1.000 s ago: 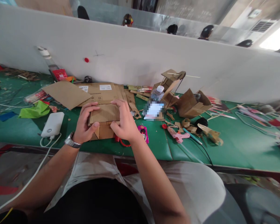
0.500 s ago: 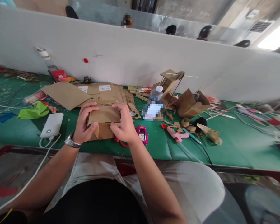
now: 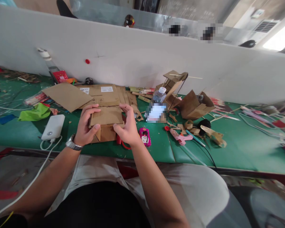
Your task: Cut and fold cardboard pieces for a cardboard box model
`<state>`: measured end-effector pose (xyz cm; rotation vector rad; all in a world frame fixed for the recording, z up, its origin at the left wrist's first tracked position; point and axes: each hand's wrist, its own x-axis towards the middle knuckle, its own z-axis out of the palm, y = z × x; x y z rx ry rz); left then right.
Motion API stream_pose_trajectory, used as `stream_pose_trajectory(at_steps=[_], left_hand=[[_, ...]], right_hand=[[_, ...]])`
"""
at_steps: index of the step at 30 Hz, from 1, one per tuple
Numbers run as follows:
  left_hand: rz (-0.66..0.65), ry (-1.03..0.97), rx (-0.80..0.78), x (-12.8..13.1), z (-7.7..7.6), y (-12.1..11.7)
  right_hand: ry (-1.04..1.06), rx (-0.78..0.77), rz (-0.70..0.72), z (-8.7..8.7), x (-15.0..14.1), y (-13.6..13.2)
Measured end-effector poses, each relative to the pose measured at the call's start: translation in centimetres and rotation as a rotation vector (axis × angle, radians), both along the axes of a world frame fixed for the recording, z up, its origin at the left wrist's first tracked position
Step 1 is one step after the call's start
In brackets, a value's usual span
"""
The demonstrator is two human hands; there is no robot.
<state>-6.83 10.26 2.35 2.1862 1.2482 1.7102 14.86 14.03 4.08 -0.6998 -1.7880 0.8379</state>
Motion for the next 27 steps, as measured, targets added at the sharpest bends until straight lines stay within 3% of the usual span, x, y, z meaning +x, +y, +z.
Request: stream_pose_trajectory(at_steps=[9,27], left_hand=[[-0.009,-0.005,-0.004,-0.06,0.1,-0.05],[-0.034,0.007,-0.012,-0.18,0.4,-0.02]], right_hand=[[0.034,-0.108,0.028,0.27,-0.1,-0.39],[0.015,-0.114,0.022,0.53,-0.1,-0.5]])
